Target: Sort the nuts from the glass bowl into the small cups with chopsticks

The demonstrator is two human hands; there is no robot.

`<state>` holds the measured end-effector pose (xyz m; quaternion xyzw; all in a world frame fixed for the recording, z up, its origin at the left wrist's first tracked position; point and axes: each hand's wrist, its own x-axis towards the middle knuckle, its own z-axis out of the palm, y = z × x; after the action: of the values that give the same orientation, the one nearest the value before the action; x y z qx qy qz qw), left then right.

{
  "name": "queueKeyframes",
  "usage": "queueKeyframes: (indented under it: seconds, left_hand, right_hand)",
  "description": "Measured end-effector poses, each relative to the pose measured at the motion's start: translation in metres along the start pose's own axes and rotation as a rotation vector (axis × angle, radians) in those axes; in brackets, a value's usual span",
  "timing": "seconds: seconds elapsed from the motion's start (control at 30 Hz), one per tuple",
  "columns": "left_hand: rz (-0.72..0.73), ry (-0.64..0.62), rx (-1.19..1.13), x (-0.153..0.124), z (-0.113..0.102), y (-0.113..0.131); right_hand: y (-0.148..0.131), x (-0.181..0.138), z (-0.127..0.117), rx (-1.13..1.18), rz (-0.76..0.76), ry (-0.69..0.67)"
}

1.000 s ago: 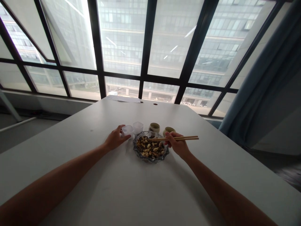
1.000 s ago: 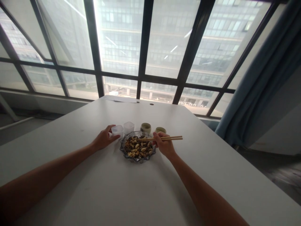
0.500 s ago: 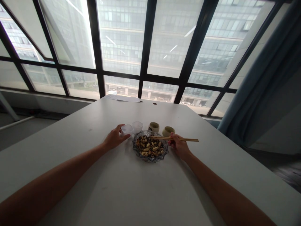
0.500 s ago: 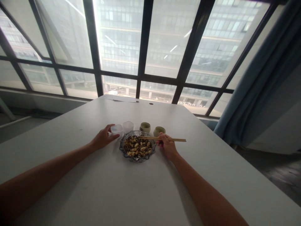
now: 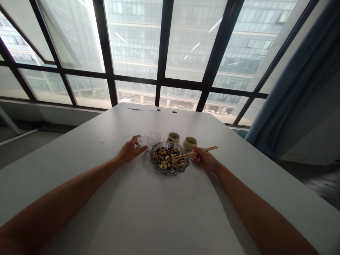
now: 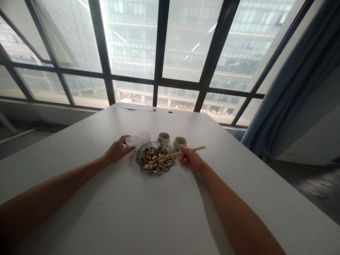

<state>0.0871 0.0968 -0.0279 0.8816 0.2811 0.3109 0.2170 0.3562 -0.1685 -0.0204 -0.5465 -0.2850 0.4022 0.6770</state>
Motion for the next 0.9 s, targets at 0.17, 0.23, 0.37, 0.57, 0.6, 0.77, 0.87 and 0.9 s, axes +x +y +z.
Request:
queueKeyframes:
  seconds: [0.17, 0.23, 0.37, 0.57, 0.6, 0.77, 0.87, 0.9]
  left_hand:
    - [-0.007, 0.006, -0.004, -0.0005, -0.0012, 0.0023]
    - [-0.005, -0.003, -0.003, -0.0005, -0.0017, 0.0028]
    - [0.003, -0.004, 0.006, 0.0001, -0.0013, 0.0019]
    - [0.009, -0.001, 0.009, 0.0005, -0.0013, 0.0019]
    - [0.007, -0.004, 0.008, 0.0003, -0.0017, 0.0023]
    - [0.002, -0.01, 0.008, 0.0003, -0.0021, 0.0029]
    - [0.002, -0.006, 0.009, 0.0008, -0.0011, 0.0016]
    - [0.001, -0.006, 0.009, 0.0008, -0.0008, 0.0011]
  right_hand:
    - [0.0017, 0.0008, -0.0028, -0.018, -0.013, -0.029]
    - [0.0025, 0.0016, -0.004, -0.005, -0.013, -0.037]
    - [0.003, 0.0025, -0.0048, 0.005, -0.018, -0.042]
    - [0.0003, 0.0002, -0.0003, 0.043, -0.011, -0.016]
    - [-0.0004, -0.0002, 0.0006, 0.059, -0.002, -0.006]
    - [-0.0022, 0.0001, 0.0032, 0.113, 0.031, 0.019]
    - [-0.0021, 0.0007, 0.0027, 0.123, 0.037, 0.016]
    - [-0.002, 0.0008, 0.0022, 0.124, 0.037, 0.015]
